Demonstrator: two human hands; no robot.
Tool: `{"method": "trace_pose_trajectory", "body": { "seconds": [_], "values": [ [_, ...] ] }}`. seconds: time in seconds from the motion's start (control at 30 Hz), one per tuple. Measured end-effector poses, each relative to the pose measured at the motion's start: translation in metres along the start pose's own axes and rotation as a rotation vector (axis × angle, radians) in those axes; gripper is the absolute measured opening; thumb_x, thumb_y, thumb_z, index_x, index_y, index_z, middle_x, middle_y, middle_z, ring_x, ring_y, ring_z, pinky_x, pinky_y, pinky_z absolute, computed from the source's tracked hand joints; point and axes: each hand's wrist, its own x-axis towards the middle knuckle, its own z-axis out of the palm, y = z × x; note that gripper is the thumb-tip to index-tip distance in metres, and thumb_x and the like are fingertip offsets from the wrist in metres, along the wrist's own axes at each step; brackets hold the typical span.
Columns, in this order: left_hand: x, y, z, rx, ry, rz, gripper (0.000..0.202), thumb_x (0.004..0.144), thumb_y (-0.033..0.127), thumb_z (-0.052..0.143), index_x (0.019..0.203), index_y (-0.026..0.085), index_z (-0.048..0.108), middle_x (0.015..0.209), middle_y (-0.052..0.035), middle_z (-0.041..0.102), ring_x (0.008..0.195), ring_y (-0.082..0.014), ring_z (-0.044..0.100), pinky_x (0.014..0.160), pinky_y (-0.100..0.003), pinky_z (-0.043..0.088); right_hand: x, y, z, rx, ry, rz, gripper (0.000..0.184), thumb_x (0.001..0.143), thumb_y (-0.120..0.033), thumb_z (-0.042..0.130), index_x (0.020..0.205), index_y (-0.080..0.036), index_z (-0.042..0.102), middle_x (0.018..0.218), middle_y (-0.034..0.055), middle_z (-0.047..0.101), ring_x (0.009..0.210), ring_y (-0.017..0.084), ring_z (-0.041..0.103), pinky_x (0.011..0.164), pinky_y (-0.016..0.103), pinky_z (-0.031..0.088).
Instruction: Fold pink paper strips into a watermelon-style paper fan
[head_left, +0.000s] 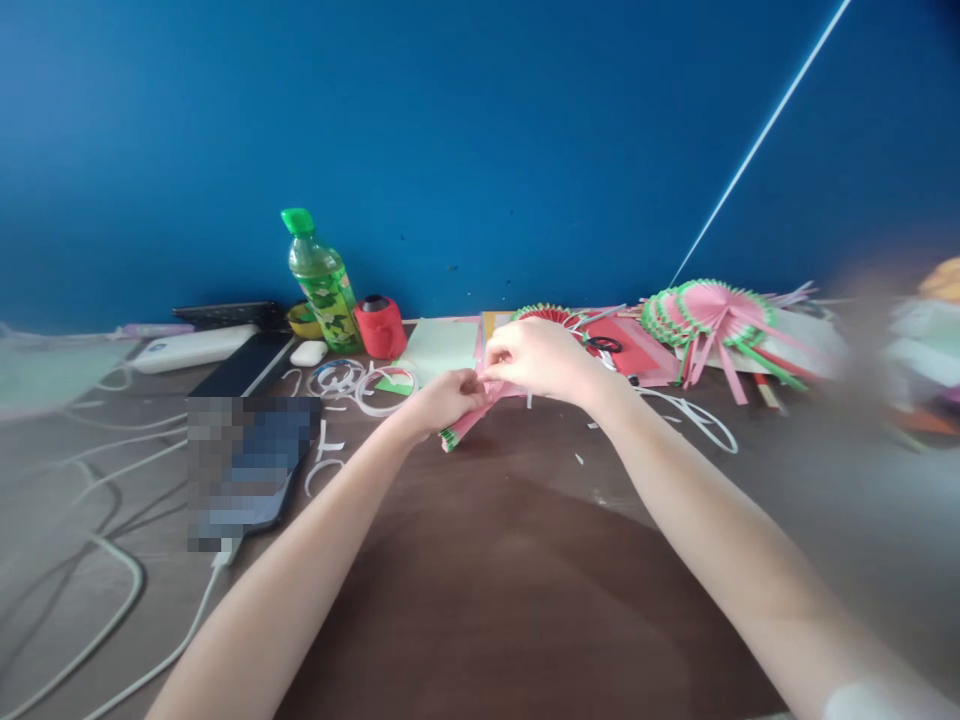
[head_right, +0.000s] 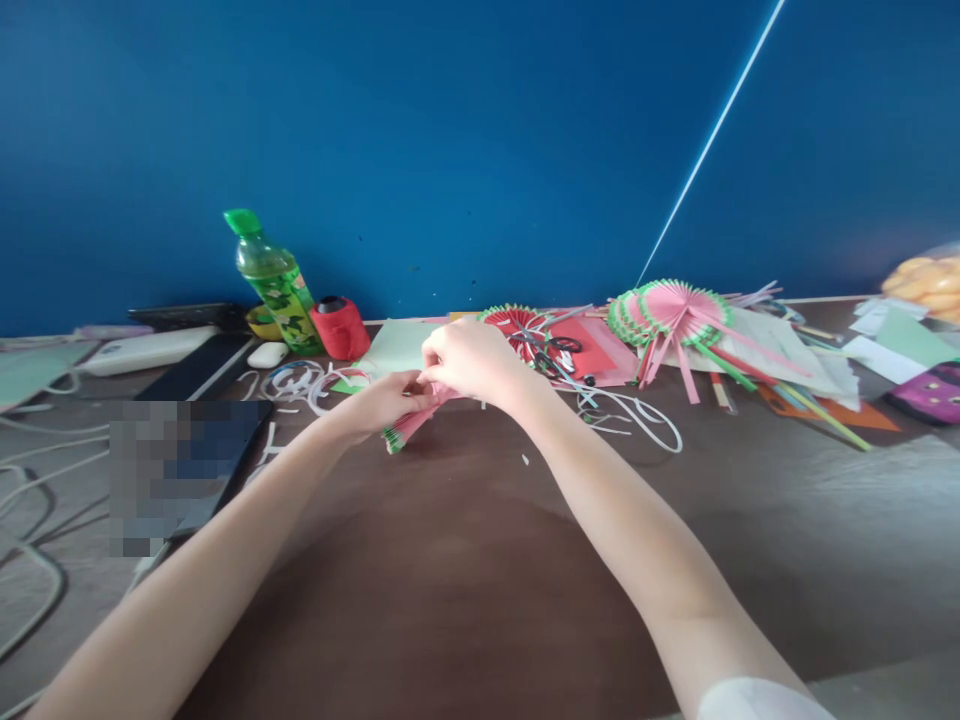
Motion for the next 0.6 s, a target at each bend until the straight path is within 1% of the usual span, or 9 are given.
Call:
{"method": "trace_pose_trajectory", "body": {
  "seconds": [0.07, 0.17, 0.27, 0.37, 0.47, 0.53, 0.6],
  "values": [
    [0.003, -0.003, 0.001, -0.114, 0.053, 0.009, 0.013, 0.070, 0.027, 0.060, 0.071, 0.014, 0.056, 0.065, 0.0012, 0.055, 0.062, -0.0110, 0.049, 0.061, -0.024, 0.036, 0.000, -0.003, 0.003, 0.009, 0.037, -0.001, 0.016, 0.074, -0.028, 0.062, 0.065, -0.017, 0.068, 0.064, 0.0019, 0.061, 0.063, 0.012, 0.048, 0.054, 0.026, 0.027],
    [0.007, -0.008, -0.001, -0.354, 0.118, -0.025, 0.015, 0.072, 0.025, 0.062, 0.069, 0.014, 0.052, 0.059, 0.0023, 0.050, 0.052, -0.0082, 0.044, 0.051, -0.021, 0.033, 0.001, -0.005, 0.003, 0.130, 0.052, 0.036, 0.015, 0.074, -0.026, 0.061, 0.065, -0.016, 0.067, 0.057, 0.0003, 0.058, 0.056, 0.010, 0.046, 0.053, 0.025, 0.028],
    [0.009, -0.008, -0.007, -0.652, 0.093, -0.083, 0.016, 0.073, 0.020, 0.063, 0.068, 0.014, 0.049, 0.054, 0.0029, 0.048, 0.046, -0.0070, 0.043, 0.043, -0.019, 0.031, 0.002, -0.001, 0.002, 0.304, 0.059, 0.025, 0.016, 0.075, -0.024, 0.059, 0.064, -0.014, 0.065, 0.055, -0.0005, 0.057, 0.051, 0.007, 0.044, 0.052, 0.024, 0.030],
    [0.009, -0.006, -0.013, -0.835, 0.063, -0.100, 0.013, 0.076, 0.013, 0.060, 0.068, 0.013, 0.049, 0.057, 0.0006, 0.052, 0.048, -0.0072, 0.049, 0.043, -0.017, 0.035, 0.004, 0.006, 0.002, 0.482, 0.065, 0.014, 0.017, 0.074, -0.026, 0.061, 0.063, -0.012, 0.064, 0.058, -0.0001, 0.058, 0.051, 0.007, 0.044, 0.051, 0.023, 0.032],
    [0.008, -0.003, -0.018, -0.930, 0.043, -0.068, 0.010, 0.078, 0.014, 0.059, 0.071, 0.012, 0.051, 0.060, -0.0018, 0.056, 0.050, -0.0081, 0.052, 0.044, -0.017, 0.039, 0.006, 0.016, 0.004, 0.694, 0.005, 0.069, 0.022, 0.071, -0.032, 0.066, 0.063, -0.012, 0.061, 0.053, -0.0020, 0.054, 0.047, 0.005, 0.042, 0.047, 0.022, 0.032],
    [0.008, -0.002, -0.021, -0.975, 0.019, -0.050, 0.011, 0.079, 0.015, 0.058, 0.072, 0.013, 0.050, 0.060, -0.0022, 0.057, 0.051, -0.0085, 0.053, 0.044, -0.017, 0.040, 0.007, 0.023, 0.006, 0.839, -0.067, 0.118, 0.024, 0.068, -0.035, 0.068, 0.064, -0.012, 0.060, 0.047, -0.0039, 0.050, 0.043, 0.005, 0.040, 0.044, 0.021, 0.030],
    [0.008, -0.003, -0.022, -1.010, -0.009, -0.030, 0.012, 0.080, 0.016, 0.057, 0.071, 0.013, 0.050, 0.060, -0.0017, 0.057, 0.050, -0.0081, 0.054, 0.044, -0.016, 0.040, 0.009, 0.030, 0.009, 0.947, -0.154, 0.131, 0.025, 0.067, -0.035, 0.069, 0.068, -0.012, 0.060, 0.046, -0.0032, 0.052, 0.042, 0.005, 0.041, 0.042, 0.021, 0.028]
  ]
}}
